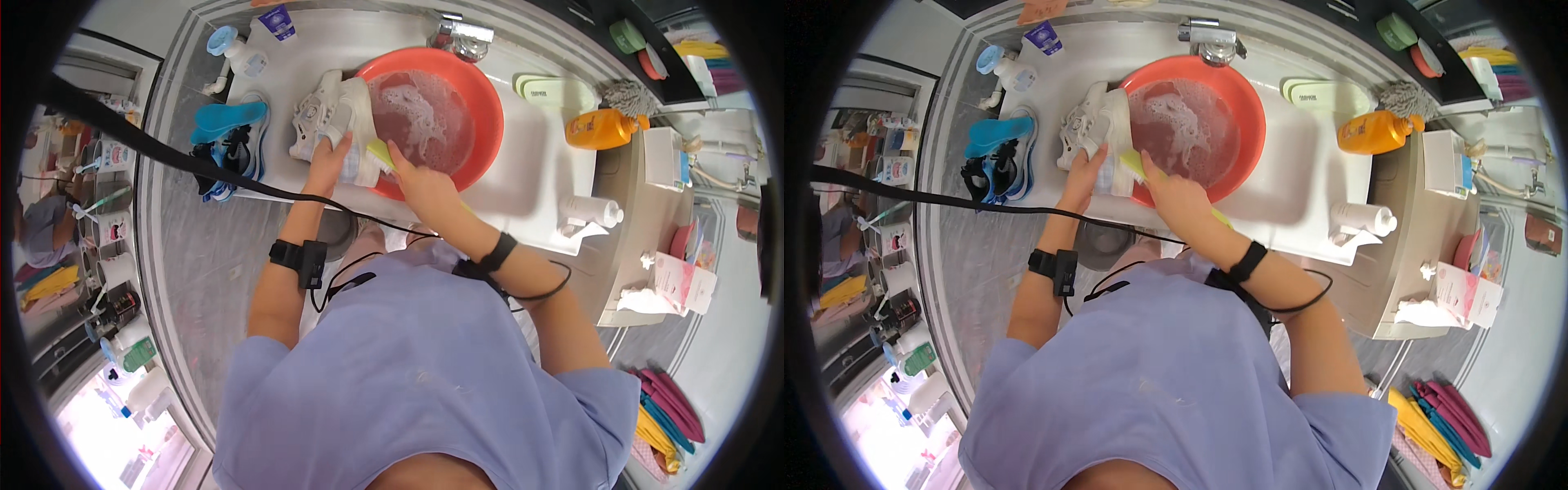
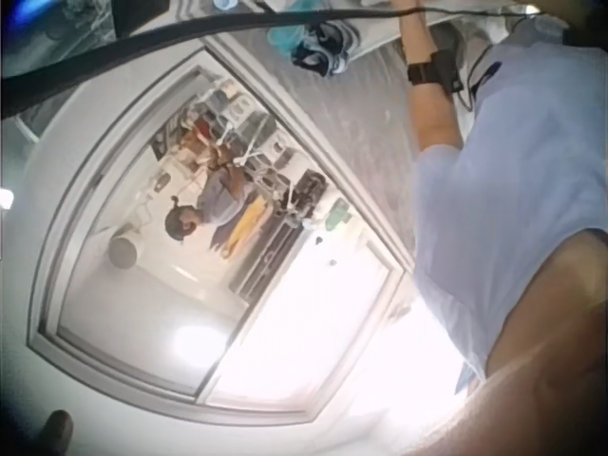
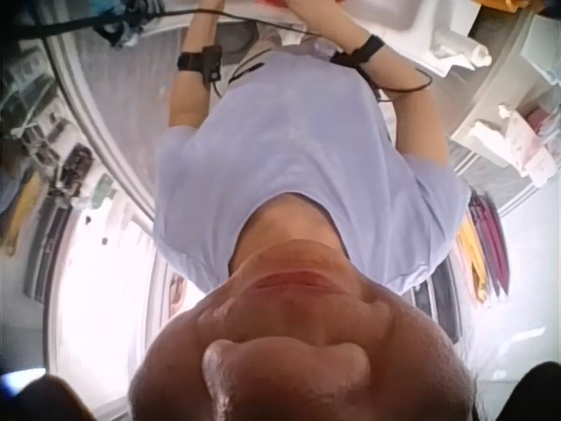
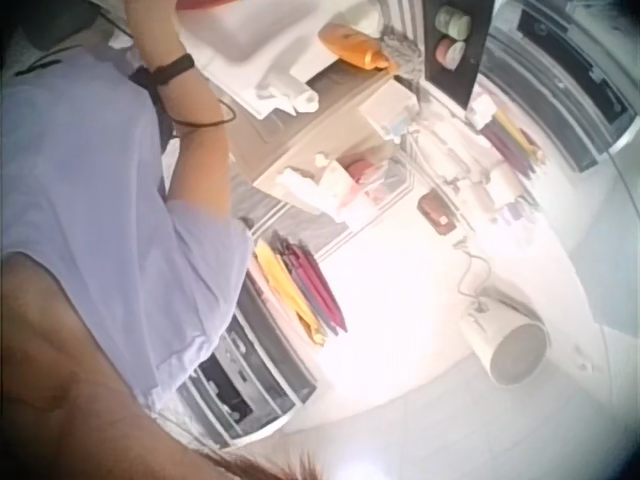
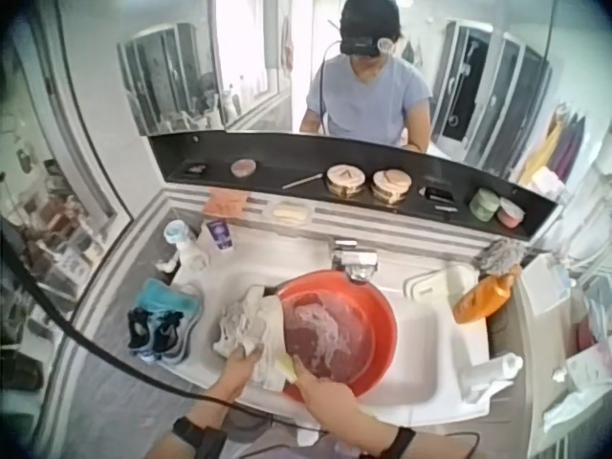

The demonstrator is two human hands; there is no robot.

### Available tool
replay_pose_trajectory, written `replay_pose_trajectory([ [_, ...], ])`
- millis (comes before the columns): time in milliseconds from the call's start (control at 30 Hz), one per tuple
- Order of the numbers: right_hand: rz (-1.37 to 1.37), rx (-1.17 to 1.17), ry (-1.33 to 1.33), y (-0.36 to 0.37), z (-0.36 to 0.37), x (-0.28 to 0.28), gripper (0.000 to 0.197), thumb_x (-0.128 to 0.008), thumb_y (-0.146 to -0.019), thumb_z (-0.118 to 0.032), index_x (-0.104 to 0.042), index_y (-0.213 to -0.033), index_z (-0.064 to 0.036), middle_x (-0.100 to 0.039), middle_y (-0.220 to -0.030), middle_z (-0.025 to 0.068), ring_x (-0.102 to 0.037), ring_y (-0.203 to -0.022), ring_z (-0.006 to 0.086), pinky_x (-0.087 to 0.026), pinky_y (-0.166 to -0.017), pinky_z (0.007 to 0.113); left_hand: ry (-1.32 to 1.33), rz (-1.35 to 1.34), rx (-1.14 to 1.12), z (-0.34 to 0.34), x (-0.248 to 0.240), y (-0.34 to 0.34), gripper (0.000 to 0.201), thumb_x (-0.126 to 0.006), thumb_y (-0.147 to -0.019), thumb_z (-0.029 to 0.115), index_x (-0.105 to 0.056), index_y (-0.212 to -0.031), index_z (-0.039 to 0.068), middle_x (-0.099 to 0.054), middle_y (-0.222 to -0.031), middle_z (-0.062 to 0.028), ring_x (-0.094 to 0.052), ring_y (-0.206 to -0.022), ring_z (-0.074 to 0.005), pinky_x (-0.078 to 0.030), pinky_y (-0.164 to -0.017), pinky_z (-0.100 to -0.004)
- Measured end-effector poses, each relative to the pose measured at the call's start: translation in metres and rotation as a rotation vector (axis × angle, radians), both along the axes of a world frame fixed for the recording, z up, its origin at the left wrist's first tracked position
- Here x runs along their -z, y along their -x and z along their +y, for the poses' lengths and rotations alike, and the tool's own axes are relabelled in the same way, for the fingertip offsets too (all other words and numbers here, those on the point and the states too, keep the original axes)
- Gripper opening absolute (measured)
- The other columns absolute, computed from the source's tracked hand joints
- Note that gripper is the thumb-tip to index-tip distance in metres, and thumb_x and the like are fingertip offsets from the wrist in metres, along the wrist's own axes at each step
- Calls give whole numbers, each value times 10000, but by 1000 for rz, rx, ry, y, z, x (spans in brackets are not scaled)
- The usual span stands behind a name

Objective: Scrubbing a pair of white sneakers in a basin with water and detergent using a brush.

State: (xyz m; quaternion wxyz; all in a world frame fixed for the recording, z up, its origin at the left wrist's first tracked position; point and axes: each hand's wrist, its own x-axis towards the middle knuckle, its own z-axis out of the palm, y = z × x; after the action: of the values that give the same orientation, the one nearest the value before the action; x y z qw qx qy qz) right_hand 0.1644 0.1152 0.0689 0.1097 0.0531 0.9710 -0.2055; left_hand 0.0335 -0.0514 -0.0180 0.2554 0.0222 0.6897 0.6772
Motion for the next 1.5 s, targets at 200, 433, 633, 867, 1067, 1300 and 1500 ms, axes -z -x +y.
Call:
replay_pose_trajectory([
  [200,29,49,75,58,3,50,484,-397,-920,-241,-300,-1382,-137,-642,-788,199,-637,-708,355,-489,-633,489,314,241,83,-3,21,-3,507,-537,-898,401,-552,-1070,-76,-624,-919,-174,-571,-874,-165,-437,-786,-307],
  [433,33,172,173,128,9,52,427,-356,-918,-233,-356,-1329,-117,-649,-853,200,-634,-792,376,-489,-697,484,316,268,-115,4,6,9,507,-551,-891,388,-525,-673,-69,-507,-587,-133,-417,-586,-156,-389,-561,-334],
  [633,13,-53,197,44,-13,13,468,-381,-932,-290,-320,-1368,-130,-619,-744,197,-615,-700,376,-479,-633,481,590,471,-42,-6,4,26,581,-524,-887,430,-488,-607,-78,-502,-580,-256,-500,-548,-364,-387,-560,-430],
  [867,20,-59,174,31,-10,25,491,-384,-938,-304,-295,-1386,-124,-613,-697,193,-610,-624,375,-474,-582,489,690,490,64,-6,-10,11,590,-502,-893,451,-498,-643,-83,-512,-631,-291,-514,-619,-447,-392,-584,-461],
  [1067,55,39,155,115,-20,63,452,-372,-922,-227,-333,-1347,-79,-639,-854,230,-639,-784,364,-502,-673,476,604,388,7,-43,1,-5,512,-525,-902,399,-522,-708,-75,-505,-619,-259,-517,-565,-328,-408,-574,-400],
  [1300,-40,117,53,163,-7,80,451,-328,-913,-210,-338,-1340,-65,-637,-929,232,-634,-863,357,-493,-731,476,463,402,-7,-43,1,-11,392,-534,-904,338,-584,-845,-47,-579,-691,-243,-574,-651,-352,-443,-623,-372],
  [1500,2,-57,19,74,-30,25,464,-376,-895,-164,-337,-1332,-14,-635,-866,226,-637,-791,357,-491,-685,475,635,460,44,-39,-4,1,400,-524,-889,372,-579,-795,-13,-589,-712,-255,-573,-714,-430,-431,-605,-450],
])
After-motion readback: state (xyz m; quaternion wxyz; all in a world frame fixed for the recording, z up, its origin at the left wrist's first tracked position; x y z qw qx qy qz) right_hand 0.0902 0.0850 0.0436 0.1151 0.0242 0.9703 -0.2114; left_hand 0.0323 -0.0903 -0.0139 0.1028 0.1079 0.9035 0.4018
